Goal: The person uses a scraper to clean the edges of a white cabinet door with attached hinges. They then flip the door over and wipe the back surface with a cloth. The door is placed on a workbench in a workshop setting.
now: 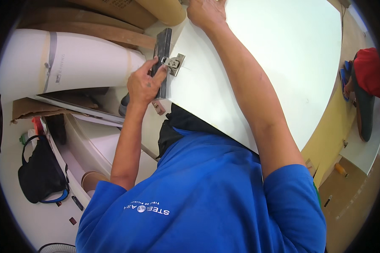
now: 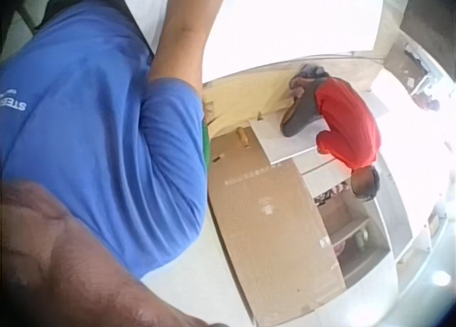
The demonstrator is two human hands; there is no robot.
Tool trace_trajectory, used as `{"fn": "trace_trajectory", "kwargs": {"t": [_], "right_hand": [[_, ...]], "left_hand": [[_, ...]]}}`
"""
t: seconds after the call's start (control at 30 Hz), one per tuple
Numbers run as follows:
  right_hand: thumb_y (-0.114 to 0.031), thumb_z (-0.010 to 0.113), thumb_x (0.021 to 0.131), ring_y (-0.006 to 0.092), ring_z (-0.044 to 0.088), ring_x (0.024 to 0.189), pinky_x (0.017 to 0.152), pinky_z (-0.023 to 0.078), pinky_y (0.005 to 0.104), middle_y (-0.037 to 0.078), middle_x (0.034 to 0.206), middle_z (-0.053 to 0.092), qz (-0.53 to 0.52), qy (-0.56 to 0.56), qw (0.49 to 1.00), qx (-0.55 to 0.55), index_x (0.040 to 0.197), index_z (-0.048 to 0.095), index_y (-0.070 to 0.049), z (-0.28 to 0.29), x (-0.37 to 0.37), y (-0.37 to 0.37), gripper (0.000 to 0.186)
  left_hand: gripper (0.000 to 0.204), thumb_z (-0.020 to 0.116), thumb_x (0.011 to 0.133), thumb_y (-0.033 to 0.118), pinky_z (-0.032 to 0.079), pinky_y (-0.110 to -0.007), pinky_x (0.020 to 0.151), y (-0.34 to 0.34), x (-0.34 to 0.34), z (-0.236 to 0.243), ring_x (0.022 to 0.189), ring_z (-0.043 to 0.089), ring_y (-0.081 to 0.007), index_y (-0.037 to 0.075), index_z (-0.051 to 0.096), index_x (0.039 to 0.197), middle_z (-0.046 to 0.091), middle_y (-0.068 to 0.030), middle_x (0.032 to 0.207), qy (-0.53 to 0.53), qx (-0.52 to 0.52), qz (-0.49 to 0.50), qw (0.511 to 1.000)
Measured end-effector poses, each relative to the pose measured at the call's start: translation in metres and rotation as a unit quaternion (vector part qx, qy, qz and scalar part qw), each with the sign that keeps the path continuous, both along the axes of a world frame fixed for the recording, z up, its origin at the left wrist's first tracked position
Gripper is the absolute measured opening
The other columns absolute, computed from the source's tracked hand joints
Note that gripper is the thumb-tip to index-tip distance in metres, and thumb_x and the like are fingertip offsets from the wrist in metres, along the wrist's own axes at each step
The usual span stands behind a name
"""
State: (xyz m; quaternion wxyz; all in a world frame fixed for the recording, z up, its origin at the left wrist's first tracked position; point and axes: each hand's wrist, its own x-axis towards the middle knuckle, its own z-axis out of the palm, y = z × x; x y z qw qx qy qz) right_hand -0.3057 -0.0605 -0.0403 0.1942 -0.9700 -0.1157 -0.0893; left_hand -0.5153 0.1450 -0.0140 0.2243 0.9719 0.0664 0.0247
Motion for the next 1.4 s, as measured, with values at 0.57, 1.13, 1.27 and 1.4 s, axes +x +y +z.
{"fn": "trace_trajectory", "kwargs": {"t": [0.57,1.13,1.27,1.4], "right_hand": [[-0.016,0.057,0.093,0.0351,0.05,0.149,0.122,0.022,0.0765,0.015,0.135,0.072,-0.025,-0.091,0.994,0.045,0.107,0.078,-0.008,-0.002,0.005,0.003,0.026],[-0.022,0.051,0.104,0.0274,0.042,0.156,0.124,0.016,0.0771,0.002,0.138,0.071,-0.014,-0.027,0.999,-0.032,0.123,0.076,-0.014,-0.009,0.009,0.002,0.033],[-0.022,0.051,0.105,0.0267,0.043,0.156,0.124,0.016,0.0766,0.002,0.139,0.071,-0.01,-0.015,0.999,-0.03,0.125,0.076,-0.016,-0.011,0.011,0.004,0.033],[-0.023,0.051,0.105,0.0266,0.044,0.155,0.124,0.017,0.0763,0.001,0.139,0.071,-0.014,-0.04,0.999,-0.029,0.125,0.077,-0.018,-0.012,0.011,0.008,0.032]], "left_hand": [[0.056,0.081,0.085,0.042,0.059,-0.046,0.068,0.007,-0.046,0.006,0.077,0.076,-0.0387,0.007,0.077,0.128,0.076,-0.0213,0.081,-0.103,0.015,-0.065,0.992],[0.058,0.086,0.081,0.026,0.06,-0.04,0.074,0.051,-0.112,0.006,0.081,0.077,-0.033,0.003,0.074,0.133,0.079,-0.0216,0.098,-0.043,-0.06,-0.022,0.997],[0.056,0.087,0.081,0.018,0.06,-0.036,0.076,0.063,-0.107,-0.005,0.081,0.078,-0.0289,-0.002,0.074,0.131,0.079,-0.0233,0.101,-0.1,-0.139,-0.007,0.985],[0.056,0.086,0.083,0.034,0.059,-0.04,0.072,0.033,-0.069,-0.01,0.078,0.077,-0.0339,0.0,0.076,0.127,0.079,-0.0221,0.095,-0.105,-0.047,-0.048,0.992]]}}
